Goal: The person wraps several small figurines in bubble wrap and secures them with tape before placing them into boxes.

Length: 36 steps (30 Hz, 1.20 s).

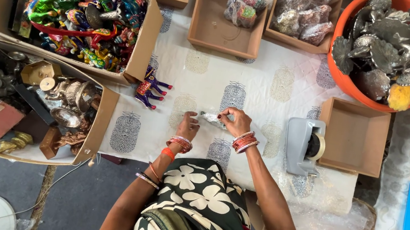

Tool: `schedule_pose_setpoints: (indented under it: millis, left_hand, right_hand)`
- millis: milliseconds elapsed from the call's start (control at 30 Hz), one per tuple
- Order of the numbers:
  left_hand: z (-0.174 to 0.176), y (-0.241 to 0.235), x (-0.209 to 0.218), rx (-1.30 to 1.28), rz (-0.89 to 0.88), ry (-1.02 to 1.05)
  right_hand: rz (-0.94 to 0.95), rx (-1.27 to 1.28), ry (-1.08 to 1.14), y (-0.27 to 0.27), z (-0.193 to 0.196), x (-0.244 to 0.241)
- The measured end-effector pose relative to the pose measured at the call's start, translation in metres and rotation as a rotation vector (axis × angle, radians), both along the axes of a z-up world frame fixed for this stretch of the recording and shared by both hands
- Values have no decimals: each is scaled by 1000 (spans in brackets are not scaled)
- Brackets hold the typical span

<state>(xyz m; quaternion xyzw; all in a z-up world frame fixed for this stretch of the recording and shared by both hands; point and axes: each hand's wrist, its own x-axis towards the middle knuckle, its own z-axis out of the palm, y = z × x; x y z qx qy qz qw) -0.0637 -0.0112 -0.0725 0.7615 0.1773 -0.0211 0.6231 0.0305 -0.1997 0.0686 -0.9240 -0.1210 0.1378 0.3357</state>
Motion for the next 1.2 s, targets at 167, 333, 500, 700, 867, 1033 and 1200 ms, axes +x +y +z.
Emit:
schedule_pose_setpoints:
  millis: [167, 333, 500, 700, 867, 1033, 1200]
  left_hand:
    - [-33, -7, 4, -114, -10, 186]
    - [-19, -16, 12, -594, -85, 313]
    - [48, -42, 27, -638, -246, 224]
    - [41, -59, 33, -598, -352, -24]
    - [101, -57, 27, -334, -347, -113]
    - [111, -48, 18, -270, -385, -135]
    - [93, -34, 21, -618, -298, -3]
  right_hand:
    - [-81, 61, 58, -10, -2, -12]
    - [-120, 333, -69, -71, -33, -38]
    - [-156, 456, -121, -105, -46, -71]
    - [-325, 511, -85, -107, -34, -82]
    - [-401, 565, 8, -124, -65, -87]
    - [-510, 913, 199, -114, -61, -88]
    - [-527, 951, 237, -110, -44, -83]
